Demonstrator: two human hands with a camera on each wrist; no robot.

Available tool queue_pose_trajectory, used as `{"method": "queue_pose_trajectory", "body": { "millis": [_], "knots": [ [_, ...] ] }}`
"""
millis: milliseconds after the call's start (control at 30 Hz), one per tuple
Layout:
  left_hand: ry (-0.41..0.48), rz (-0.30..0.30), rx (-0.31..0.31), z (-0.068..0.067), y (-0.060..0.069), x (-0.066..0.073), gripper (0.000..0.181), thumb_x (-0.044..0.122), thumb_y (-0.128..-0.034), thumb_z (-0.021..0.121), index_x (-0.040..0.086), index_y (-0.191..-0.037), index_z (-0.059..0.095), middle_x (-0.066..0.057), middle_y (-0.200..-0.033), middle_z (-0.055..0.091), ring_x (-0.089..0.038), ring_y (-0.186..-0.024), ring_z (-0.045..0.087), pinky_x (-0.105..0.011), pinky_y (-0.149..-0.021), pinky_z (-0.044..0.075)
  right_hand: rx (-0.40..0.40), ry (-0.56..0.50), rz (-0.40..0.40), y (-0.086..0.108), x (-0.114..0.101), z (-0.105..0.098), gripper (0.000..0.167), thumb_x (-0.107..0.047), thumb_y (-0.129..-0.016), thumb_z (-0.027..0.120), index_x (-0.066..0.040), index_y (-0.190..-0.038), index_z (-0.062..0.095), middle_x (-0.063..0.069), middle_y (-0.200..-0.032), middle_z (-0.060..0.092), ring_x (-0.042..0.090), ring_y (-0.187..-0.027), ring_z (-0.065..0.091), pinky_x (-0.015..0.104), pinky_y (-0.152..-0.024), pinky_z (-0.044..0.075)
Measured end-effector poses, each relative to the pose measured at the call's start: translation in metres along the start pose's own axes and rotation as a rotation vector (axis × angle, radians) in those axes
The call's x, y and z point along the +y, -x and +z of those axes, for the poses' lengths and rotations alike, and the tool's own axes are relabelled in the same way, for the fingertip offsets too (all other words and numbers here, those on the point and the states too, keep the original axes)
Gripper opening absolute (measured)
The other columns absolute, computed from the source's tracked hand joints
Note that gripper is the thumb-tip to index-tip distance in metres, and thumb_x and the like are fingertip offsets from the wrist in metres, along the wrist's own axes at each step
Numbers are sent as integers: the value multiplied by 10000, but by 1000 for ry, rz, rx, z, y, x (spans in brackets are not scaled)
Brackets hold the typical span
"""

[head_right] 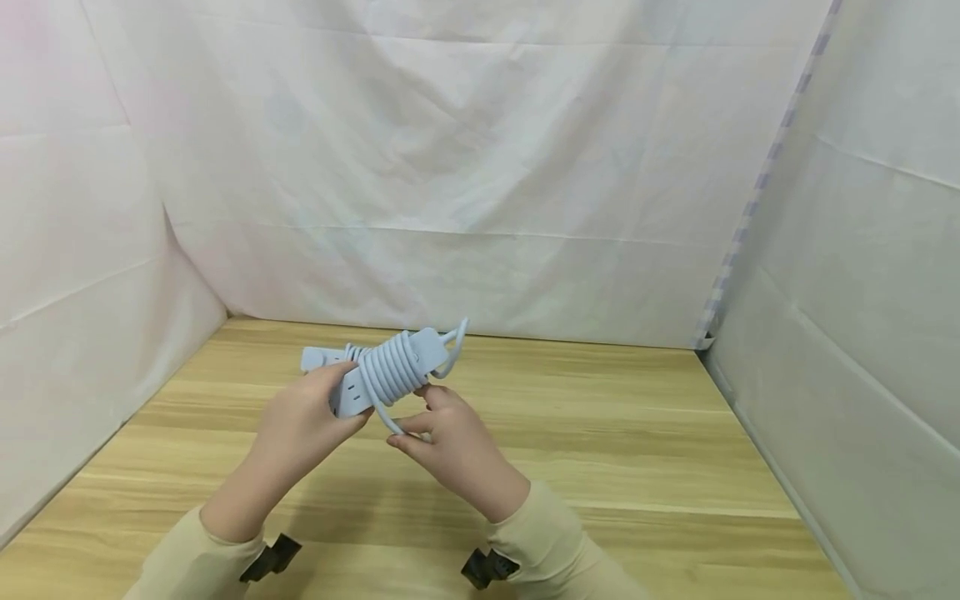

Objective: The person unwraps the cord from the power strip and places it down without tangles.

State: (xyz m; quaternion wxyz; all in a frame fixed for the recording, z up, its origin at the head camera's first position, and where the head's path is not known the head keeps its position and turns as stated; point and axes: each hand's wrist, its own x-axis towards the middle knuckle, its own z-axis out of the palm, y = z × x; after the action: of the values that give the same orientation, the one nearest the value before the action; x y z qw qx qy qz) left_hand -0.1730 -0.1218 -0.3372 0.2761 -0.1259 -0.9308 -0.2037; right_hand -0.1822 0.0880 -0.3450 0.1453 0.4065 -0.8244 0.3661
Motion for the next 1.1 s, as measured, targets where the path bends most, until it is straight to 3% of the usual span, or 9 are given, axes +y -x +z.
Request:
{"method": "queue_pose_trajectory", "body": {
  "millis": [233, 500, 633, 833, 967, 1100],
  "knots": [
    [-35, -14, -11, 7, -6, 4, 257, 239, -722, 788, 106, -839, 602, 2, -671, 577, -132, -496, 440, -345, -444, 405, -1, 57, -24, 0, -1, 8, 136, -156, -819, 795, -92, -939, 790, 82, -1174, 637, 233, -1100, 583, 400, -893, 499],
    [-50, -36, -69, 9, -9, 5, 473, 408, -648, 872, 106, -860, 576, 0, -656, 582, -127, -475, 462, -345, -424, 411, 5, 95, -43, 1, -2, 8, 146, -170, -810, 802, -115, -946, 792, 66, -1115, 648, 231, -1013, 596, 374, -841, 501],
    [-65, -43, -70, 11, -10, 4, 492, 457, -633, 862, 117, -835, 568, 16, -606, 546, -129, -450, 442, -340, -405, 392, -12, 89, -34, 1, -1, 5, 128, -168, -813, 799, -115, -929, 794, 57, -1063, 640, 226, -990, 588, 344, -804, 501],
    [-143, 17, 21, 19, -9, 1, 512, 525, -612, 849, 125, -769, 570, 25, -563, 531, -126, -419, 420, -327, -376, 368, -33, 155, -41, 1, 4, 1, 109, -194, -823, 785, -131, -913, 794, 42, -1101, 668, 209, -1005, 600, 333, -824, 498],
    [-174, 62, 95, 23, -9, -2, 532, 573, -628, 822, 122, -733, 560, 26, -537, 512, -120, -396, 399, -315, -353, 330, 5, 280, -55, 2, 3, 0, 96, -209, -811, 795, -162, -896, 794, -36, -971, 682, 154, -852, 590, 276, -726, 486],
    [-191, 90, 129, 26, -9, -4, 566, 625, -643, 785, 141, -676, 494, 47, -507, 441, -117, -378, 356, -303, -341, 284, 20, 309, 9, 3, 1, 0, 80, -171, -824, 782, -137, -897, 783, -50, -859, 648, 81, -700, 559, 213, -603, 461]
  ]
}}
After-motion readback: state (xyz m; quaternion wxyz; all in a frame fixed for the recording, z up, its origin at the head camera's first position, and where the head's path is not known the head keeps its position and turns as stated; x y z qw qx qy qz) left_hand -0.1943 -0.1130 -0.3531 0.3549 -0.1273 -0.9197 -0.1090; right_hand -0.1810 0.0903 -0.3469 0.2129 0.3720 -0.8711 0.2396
